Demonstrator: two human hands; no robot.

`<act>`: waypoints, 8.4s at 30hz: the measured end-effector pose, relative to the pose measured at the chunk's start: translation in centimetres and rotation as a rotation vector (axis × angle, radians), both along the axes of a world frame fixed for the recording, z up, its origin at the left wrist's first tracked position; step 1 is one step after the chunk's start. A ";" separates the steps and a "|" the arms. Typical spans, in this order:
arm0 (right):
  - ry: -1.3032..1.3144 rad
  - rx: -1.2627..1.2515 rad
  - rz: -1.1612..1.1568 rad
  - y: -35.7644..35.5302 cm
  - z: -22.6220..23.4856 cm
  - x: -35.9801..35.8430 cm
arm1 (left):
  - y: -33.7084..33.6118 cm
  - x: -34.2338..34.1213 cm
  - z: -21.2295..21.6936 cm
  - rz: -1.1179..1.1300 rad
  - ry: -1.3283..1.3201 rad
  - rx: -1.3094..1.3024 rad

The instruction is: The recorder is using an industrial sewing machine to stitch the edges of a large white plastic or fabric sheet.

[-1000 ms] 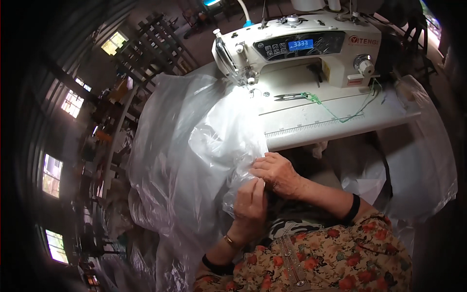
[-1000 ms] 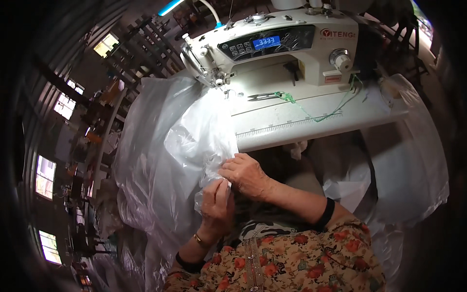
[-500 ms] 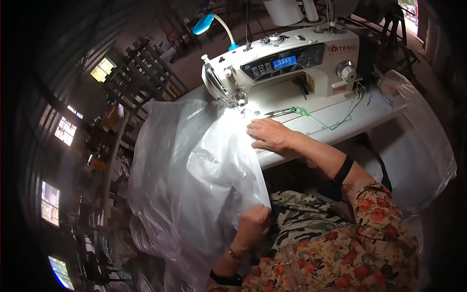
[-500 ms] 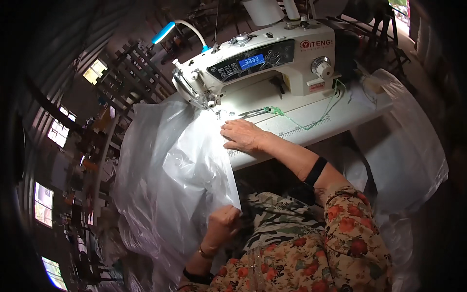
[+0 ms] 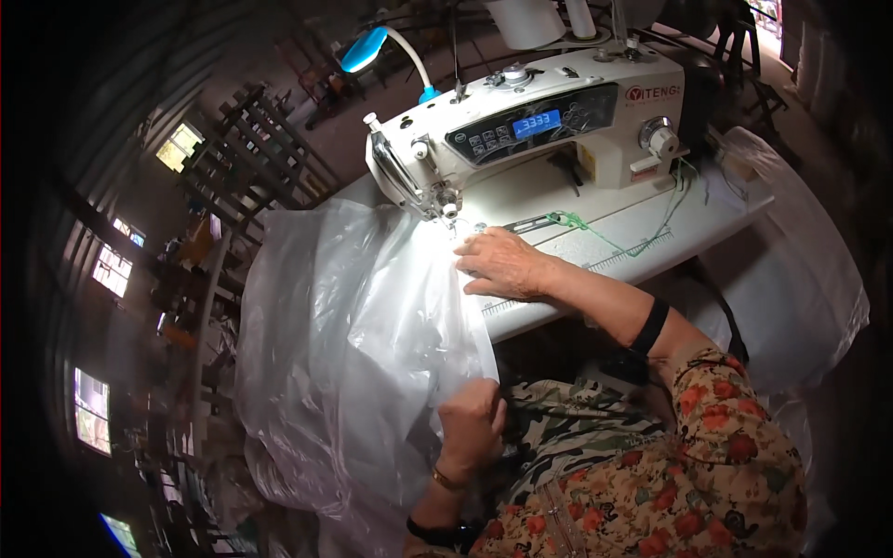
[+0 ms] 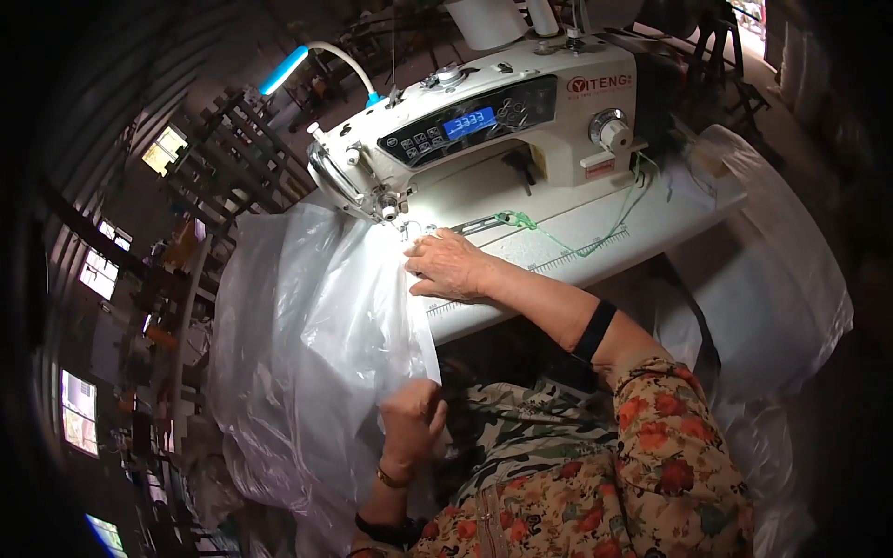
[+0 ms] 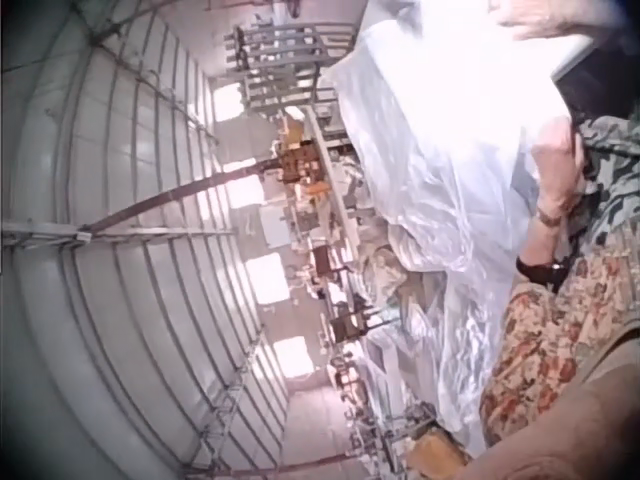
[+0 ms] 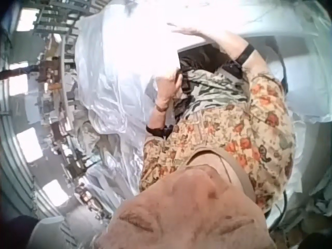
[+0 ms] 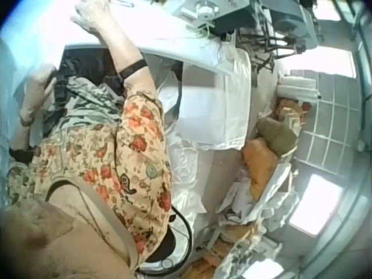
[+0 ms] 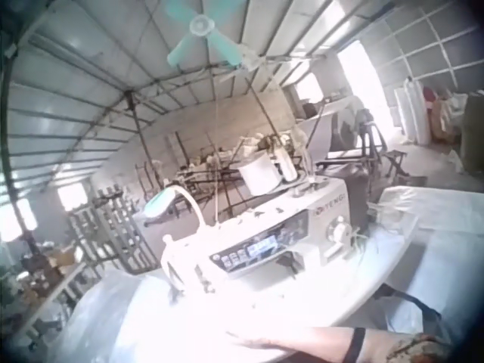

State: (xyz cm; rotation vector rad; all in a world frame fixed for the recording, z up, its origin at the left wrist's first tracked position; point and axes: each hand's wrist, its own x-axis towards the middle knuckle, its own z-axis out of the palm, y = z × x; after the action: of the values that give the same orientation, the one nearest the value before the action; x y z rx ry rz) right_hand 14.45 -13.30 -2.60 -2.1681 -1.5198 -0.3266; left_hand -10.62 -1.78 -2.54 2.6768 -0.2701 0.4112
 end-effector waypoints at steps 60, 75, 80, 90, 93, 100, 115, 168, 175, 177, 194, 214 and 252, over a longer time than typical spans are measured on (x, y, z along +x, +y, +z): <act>-0.097 0.155 -0.523 5.9 0.1 -1.5 | 11.6 9.1 -1.2 0.421 -0.246 -0.500; -0.068 0.088 -0.668 0.5 0.0 -0.9 | 12.3 9.2 -0.9 0.344 -0.163 -0.605; -0.125 0.327 -0.345 -1.4 0.7 -4.6 | 11.0 9.7 1.6 0.239 -0.058 -0.692; 1.571 0.916 -0.024 3.0 -4.8 -17.2 | 4.6 8.1 9.3 -0.157 0.191 -0.942; 1.675 1.066 0.024 0.7 -4.6 -15.6 | 9.8 6.5 10.0 -0.039 -0.055 -0.602; 1.474 1.514 -0.190 -9.4 -2.4 -11.8 | 23.3 -2.5 5.1 1.092 0.000 0.484; 1.401 1.491 -0.247 -7.4 -5.8 -14.4 | 26.4 -6.7 -7.7 0.959 -0.066 -0.237; -0.131 1.030 -0.929 -32.8 18.6 -14.4 | -7.6 2.2 6.6 -0.281 -0.096 -0.151; -0.311 0.812 -0.735 -29.4 25.4 -11.3 | -9.9 3.0 4.8 -0.456 -0.045 -0.291; -0.350 0.758 -0.689 -28.4 26.6 -11.2 | -10.2 3.4 3.6 -0.459 -0.012 -0.318; -0.566 0.246 -0.167 -7.4 24.8 -13.1 | -12.8 6.6 4.6 -0.105 -0.002 -1.486; -0.068 -0.106 -0.458 -28.2 5.0 -23.6 | 3.6 -3.2 -3.0 0.056 -0.349 -2.063; 1.518 0.871 -0.379 -29.0 4.0 -5.2 | 4.6 1.1 1.6 0.344 0.050 -2.191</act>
State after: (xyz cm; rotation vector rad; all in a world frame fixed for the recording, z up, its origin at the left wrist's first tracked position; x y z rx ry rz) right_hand 9.29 -42.34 1.39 -1.2366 -0.0326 0.4289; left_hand -9.49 2.83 -0.96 0.5343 0.4621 0.3308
